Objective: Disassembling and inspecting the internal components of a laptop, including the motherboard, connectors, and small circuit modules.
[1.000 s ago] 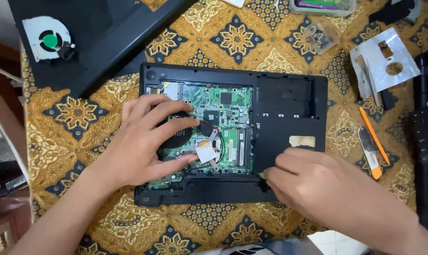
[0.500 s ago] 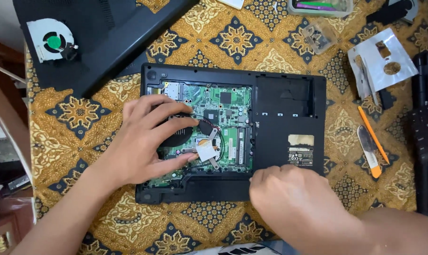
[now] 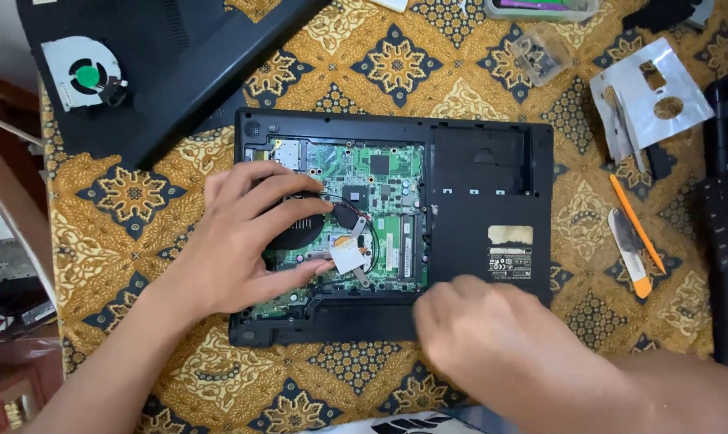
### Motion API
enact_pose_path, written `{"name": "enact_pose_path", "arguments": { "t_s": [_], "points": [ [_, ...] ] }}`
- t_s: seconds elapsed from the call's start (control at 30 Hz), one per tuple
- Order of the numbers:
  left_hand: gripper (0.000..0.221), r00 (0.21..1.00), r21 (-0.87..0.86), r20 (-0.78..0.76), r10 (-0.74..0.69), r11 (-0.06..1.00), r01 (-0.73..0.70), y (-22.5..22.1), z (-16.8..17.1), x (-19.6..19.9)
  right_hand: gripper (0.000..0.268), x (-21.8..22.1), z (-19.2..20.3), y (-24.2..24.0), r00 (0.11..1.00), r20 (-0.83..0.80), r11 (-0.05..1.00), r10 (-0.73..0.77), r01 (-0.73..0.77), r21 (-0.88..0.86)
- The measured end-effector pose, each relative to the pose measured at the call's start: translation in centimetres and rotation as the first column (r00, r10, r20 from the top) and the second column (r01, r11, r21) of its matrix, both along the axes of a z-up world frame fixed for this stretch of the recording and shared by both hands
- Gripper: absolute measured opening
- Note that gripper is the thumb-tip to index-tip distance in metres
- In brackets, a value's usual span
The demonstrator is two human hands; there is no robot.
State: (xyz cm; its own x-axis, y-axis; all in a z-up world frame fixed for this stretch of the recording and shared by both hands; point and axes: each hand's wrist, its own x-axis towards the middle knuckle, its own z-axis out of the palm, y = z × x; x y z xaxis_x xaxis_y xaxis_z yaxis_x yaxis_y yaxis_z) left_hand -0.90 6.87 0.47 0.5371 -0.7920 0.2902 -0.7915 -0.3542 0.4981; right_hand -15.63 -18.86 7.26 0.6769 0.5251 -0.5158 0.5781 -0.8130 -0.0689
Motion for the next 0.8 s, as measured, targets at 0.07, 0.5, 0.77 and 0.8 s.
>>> {"name": "enact_pose_path", "arguments": {
  "t_s": [0.07,0.5,0.77,0.8],
  "points": [
    [0.052,1.0,-0.003,0.004,-0.002,1.0,0.002,-0.1,-0.1,0.1,0.029,0.5,0.4,-0.2,0.996,-0.081,0.998,-0.029,0.034,0.059],
    [0.054,1.0,0.007,0.009,-0.004,1.0,0.004,0.1,-0.2,0.0,0.05,-1.4,-1.1,-0.8,0.975,0.036,0.972,-0.219,0.221,-0.085],
    [0.054,1.0,0.011,0.009,-0.003,1.0,0.003,0.1,0.0,0.0,0.017,-0.6,-0.2,-0.8,0.994,0.006,0.994,-0.11,0.11,0.003],
    [0.054,1.0,0.011,0.008,-0.008,1.0,0.008,0.0,0.0,0.0,0.049,-0.9,-0.6,-1.2,0.979,-0.007,0.971,-0.203,0.201,-0.129]
  ]
}}
